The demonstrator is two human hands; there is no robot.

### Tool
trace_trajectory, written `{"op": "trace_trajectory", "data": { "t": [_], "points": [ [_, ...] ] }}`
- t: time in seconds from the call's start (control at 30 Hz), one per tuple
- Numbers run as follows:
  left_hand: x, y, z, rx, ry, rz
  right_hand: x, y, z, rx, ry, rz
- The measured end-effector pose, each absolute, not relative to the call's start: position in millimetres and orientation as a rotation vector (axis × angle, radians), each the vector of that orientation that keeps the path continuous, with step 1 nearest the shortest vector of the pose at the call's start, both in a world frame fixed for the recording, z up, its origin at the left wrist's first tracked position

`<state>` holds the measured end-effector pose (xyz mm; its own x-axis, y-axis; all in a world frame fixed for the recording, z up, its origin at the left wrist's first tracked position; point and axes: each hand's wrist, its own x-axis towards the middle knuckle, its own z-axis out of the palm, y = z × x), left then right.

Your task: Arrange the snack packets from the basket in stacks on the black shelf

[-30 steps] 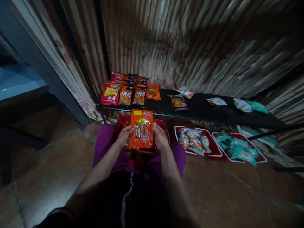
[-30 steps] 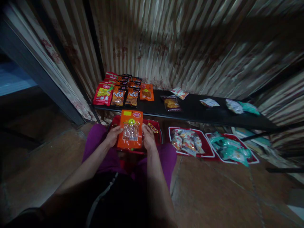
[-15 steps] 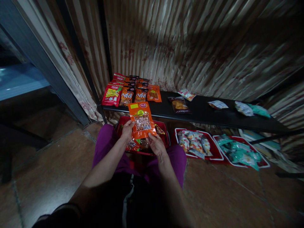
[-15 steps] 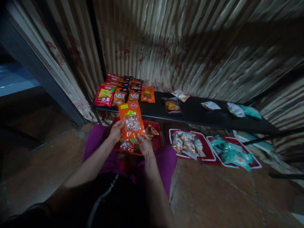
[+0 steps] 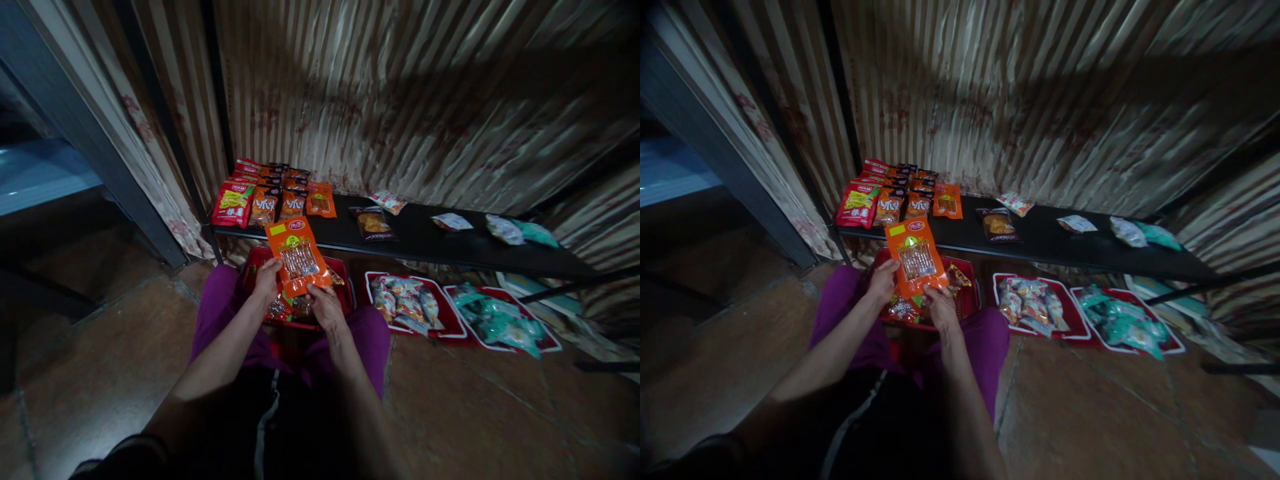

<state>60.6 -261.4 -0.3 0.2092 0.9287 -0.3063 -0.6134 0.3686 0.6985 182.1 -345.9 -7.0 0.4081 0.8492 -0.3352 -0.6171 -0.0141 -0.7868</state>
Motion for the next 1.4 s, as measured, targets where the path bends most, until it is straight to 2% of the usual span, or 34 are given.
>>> {"op": "trace_trajectory", "data": {
  "t": [0.53, 0.8, 1.27, 1.4],
  "points": [
    [59, -237, 29, 0.518, 0.826, 1.213, 188, -357, -16, -1.031, -0.335, 1.237],
    [65, -237, 28, 0.464, 0.864, 1.256, 190, -356, -14, -1.057, -0.318, 1.207],
    [77, -226, 31, 0.556, 0.992, 1.289, 186, -356, -1, -1.271, -0.644, 0.943],
    [84, -227, 40, 0.592, 0.973, 1.282, 196, -358, 3, -1.404, -0.994, 0.544]
  ]
}}
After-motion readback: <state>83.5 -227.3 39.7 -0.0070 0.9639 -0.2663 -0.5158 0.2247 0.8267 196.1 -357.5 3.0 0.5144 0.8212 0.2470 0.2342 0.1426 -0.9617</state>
